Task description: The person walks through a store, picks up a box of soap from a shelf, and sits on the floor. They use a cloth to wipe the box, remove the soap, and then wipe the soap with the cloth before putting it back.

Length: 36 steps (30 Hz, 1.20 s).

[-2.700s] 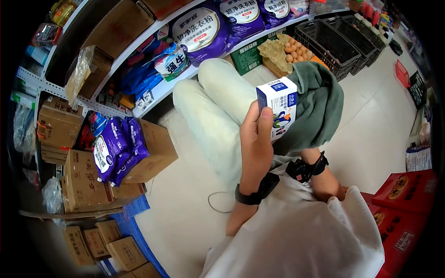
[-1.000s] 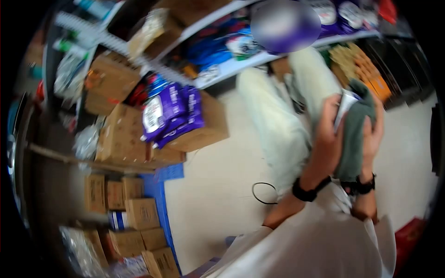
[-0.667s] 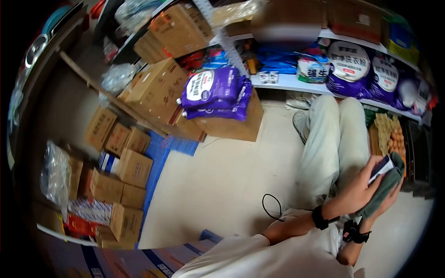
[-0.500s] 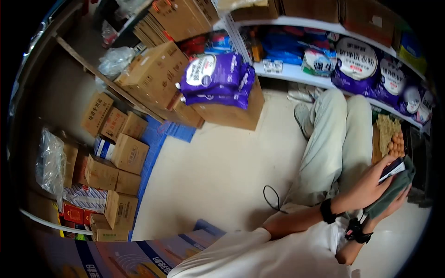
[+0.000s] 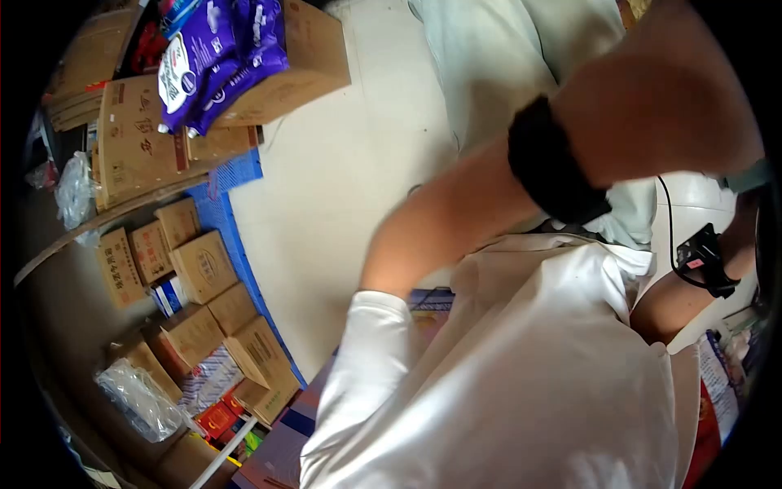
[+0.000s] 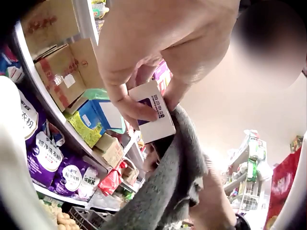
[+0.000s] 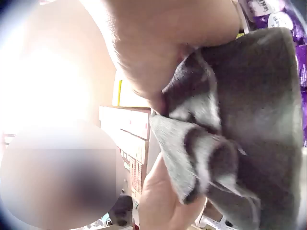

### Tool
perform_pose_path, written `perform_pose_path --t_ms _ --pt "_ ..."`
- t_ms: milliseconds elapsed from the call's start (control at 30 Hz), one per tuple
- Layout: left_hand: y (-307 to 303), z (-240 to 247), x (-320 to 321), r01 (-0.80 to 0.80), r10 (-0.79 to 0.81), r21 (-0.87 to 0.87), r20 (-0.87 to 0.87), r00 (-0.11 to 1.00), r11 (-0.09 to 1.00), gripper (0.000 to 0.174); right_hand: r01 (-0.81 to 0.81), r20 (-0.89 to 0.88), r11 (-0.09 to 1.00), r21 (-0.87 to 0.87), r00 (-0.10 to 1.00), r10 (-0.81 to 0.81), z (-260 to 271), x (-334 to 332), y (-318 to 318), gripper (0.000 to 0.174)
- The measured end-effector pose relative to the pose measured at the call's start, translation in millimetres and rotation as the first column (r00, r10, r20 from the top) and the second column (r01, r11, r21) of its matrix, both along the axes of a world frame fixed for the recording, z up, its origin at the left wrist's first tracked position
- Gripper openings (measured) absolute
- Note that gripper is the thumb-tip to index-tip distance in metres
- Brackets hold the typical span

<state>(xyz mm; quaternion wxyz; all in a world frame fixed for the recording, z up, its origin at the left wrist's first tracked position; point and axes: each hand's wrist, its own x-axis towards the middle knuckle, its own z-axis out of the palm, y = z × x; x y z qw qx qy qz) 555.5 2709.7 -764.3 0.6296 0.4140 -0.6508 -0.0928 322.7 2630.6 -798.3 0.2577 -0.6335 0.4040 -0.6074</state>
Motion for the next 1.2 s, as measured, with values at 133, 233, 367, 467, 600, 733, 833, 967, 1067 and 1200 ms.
perform_pose_path --t_ms 133,233,367,467,600,733,833,967,1067,1200 --pt "-19 -6 20 0.005 0.0 0.074 -0.077 0.997 0.997 0.017 -0.076 0.071 0.993 0.089 0.995 0.07 -2 0 -15 0.049" --pt "-33 -10 32 0.035 -0.02 0.121 -0.122 0.992 0.992 0.02 -0.127 0.124 0.981 0.149 0.986 0.108 -8 8 -29 0.049" --pt "-42 -16 51 0.076 -0.045 0.191 -0.163 0.986 0.979 0.024 -0.199 0.206 0.952 0.233 0.967 0.152 -17 19 -52 0.05" --pt "-57 -16 66 0.11 -0.062 0.252 -0.19 0.98 0.962 0.028 -0.244 0.276 0.92 0.305 0.948 0.16 -20 29 -76 0.05" --pt "-83 -7 78 0.18 -0.109 0.317 -0.232 0.967 0.931 0.032 -0.243 0.386 0.874 0.42 0.92 0.071 -10 39 -109 0.05" --pt "-102 14 94 0.259 -0.14 0.436 -0.286 0.948 0.862 0.036 -0.161 0.518 0.803 0.574 0.831 -0.204 -7 52 -124 0.046" --pt "-103 42 122 0.207 -0.08 0.519 -0.256 0.963 0.83 0.042 -0.231 0.609 0.755 0.614 0.747 -0.267 -26 43 -146 0.044" --pt "-112 77 171 -0.024 0.123 0.587 -0.13 0.984 0.809 0.053 -0.404 0.697 0.622 0.671 0.63 -0.342 -37 44 -165 0.042" --pt "-132 90 193 -0.18 0.25 0.567 -0.047 0.967 0.804 0.049 -0.449 0.724 0.606 0.656 0.6 -0.34 -63 49 -169 0.042" --pt "-173 94 184 -0.163 0.238 0.647 -0.029 0.971 0.745 0.035 -0.551 0.77 0.565 0.615 0.574 -0.278 -88 77 -168 0.044"
